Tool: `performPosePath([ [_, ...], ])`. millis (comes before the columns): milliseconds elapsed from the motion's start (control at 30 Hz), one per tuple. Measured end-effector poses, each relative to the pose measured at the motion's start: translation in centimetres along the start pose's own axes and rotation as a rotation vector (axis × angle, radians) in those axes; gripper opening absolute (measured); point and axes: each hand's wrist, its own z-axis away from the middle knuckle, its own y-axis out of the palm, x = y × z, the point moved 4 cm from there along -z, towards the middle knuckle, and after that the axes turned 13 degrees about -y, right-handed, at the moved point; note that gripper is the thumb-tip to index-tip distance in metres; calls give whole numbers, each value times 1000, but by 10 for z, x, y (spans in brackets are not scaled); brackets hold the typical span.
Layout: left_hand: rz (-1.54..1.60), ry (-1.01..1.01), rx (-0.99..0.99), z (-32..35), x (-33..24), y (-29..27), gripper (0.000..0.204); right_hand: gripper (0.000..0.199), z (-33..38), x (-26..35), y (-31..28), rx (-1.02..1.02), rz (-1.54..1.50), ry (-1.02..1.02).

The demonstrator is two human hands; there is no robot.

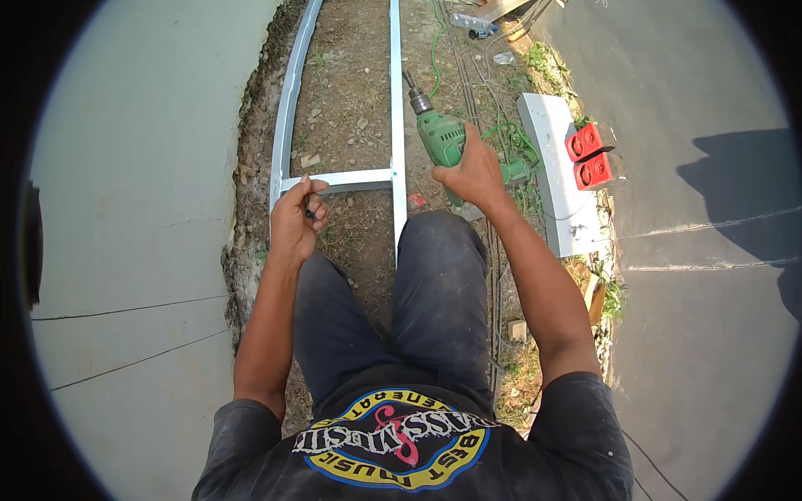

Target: Assembling an aluminum frame using a drill, measuring tape, and metal snips.

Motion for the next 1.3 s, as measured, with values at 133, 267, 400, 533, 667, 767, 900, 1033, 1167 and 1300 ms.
performPosePath([
  [133, 23, -43, -157, 21, 10, -95, 27, 94, 15, -82, 74, 40, 91, 179],
  [267, -52, -122, -319, 43, 38, -159, 28, 87, 58, -140, 157, 214, 166, 375],
  [400, -19, -147, -356, 50, 60, -193, 24, 86, 87, -166, 211, 282, 267, 356],
  [533, -56, -221, -426, 55, 72, -213, 22, 83, 100, -163, 220, 325, 394, 173],
  [667, -112, -238, -326, 45, 68, -218, 28, 62, 110, -166, 150, 98, 233, 65],
  [767, -131, -224, -332, 32, 60, -225, 30, 31, 154, -182, 78, -24, 40, 213],
  [900, -99, -242, -348, 15, 51, -233, 30, 22, 275, -183, 68, 273, 77, 428],
  [1033, -103, -237, -314, 8, 48, -225, 25, 41, 403, -191, 133, 417, 123, 746],
  [1167, -104, -242, -244, 13, 48, -207, 24, 50, 470, -211, 179, 98, -141, 571],
  [1300, -112, -239, -252, 21, 50, -197, 23, 46, 485, -227, 195, 238, -147, 699],
])
